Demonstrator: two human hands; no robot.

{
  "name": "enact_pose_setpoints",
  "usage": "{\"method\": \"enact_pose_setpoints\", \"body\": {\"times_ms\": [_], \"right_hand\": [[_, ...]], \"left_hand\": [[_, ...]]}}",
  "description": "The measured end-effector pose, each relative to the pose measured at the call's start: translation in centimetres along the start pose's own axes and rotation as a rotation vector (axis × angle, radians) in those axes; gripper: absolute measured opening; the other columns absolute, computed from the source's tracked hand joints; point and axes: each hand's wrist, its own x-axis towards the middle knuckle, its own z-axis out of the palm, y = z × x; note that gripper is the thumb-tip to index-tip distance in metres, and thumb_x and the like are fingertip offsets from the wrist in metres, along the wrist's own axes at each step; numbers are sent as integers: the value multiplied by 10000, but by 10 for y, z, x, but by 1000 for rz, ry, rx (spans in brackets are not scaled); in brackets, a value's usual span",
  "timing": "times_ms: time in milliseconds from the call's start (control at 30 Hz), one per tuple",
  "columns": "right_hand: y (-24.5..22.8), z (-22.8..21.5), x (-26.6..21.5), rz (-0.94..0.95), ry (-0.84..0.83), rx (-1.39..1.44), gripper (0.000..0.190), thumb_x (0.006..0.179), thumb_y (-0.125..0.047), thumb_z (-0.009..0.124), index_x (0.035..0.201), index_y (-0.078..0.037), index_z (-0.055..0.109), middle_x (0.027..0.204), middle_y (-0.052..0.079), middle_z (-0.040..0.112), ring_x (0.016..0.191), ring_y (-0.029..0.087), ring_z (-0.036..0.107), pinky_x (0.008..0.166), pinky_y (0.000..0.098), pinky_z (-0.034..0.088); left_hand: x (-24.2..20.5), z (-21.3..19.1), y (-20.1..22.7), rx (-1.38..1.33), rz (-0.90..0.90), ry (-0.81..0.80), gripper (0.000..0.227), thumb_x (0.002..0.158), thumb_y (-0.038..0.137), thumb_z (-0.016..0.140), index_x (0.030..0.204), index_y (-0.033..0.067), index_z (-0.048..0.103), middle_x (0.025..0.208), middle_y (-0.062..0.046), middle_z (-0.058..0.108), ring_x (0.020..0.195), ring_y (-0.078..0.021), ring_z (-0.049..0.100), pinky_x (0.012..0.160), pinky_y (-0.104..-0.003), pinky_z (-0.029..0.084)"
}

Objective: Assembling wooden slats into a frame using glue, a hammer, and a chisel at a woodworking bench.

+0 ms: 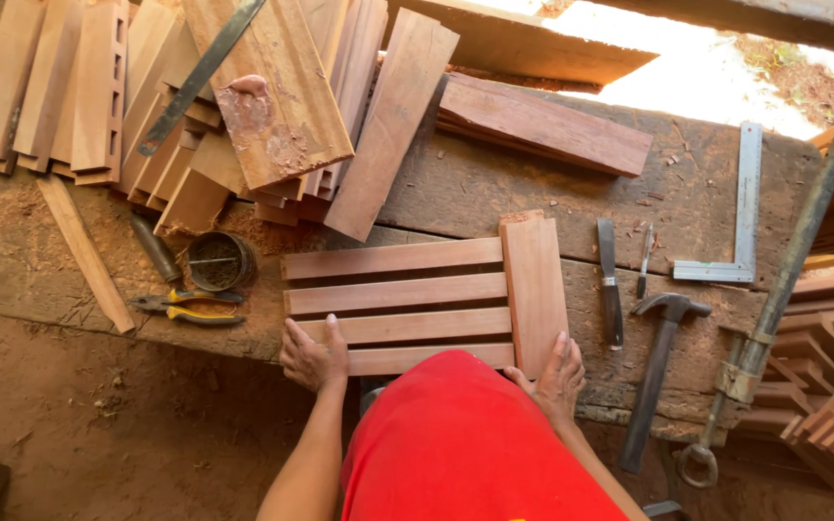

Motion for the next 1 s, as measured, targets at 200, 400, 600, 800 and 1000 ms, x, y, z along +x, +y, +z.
{"method": "enact_pose_setpoints", "body": {"times_ms": [200,400,600,800,1000], "right_hand": [[-9,-7,6,145,-5,8,1371,563,-731,800,1644,-131,208,1491,218,340,1234,486,499,902,632,491],[6,-14,7,154,-172,152,1448,526,-566,925,1666,-179,120,1569,206,231,1358,521,381,1017,670,412],[8,-6,3,70,-77,87,1343,593,-646,840,1649,-146,177,1561,224,239,1350,513,404,1024,635,437],[7,-1,2,44,1,28,1295,624,-669,797,1631,-94,221,1544,213,237,1326,480,392,1011,604,434],[4,3,8,92,4,73,1426,518,-721,827,1621,-54,217,1538,250,249,1333,505,379,1025,648,414]], "left_hand": [[-5,19,-10,-69,24,136,898,874,657,630,1498,25,497,1467,-214,527,1262,-423,513,1009,-600,369],[-8,17,-21,-150,51,79,1115,685,621,755,1525,-23,406,1504,-248,476,1319,-431,475,1037,-589,354],[-14,26,-40,-218,68,164,1073,631,637,828,1407,-39,527,1428,-260,471,1313,-477,450,1031,-585,394],[-20,37,-37,-162,46,238,1025,682,626,820,1447,1,547,1332,-206,536,1274,-432,480,972,-565,421],[-26,36,-34,-178,-22,246,1058,662,606,847,1450,-29,539,1260,-254,575,1229,-474,496,975,-585,393]]}}
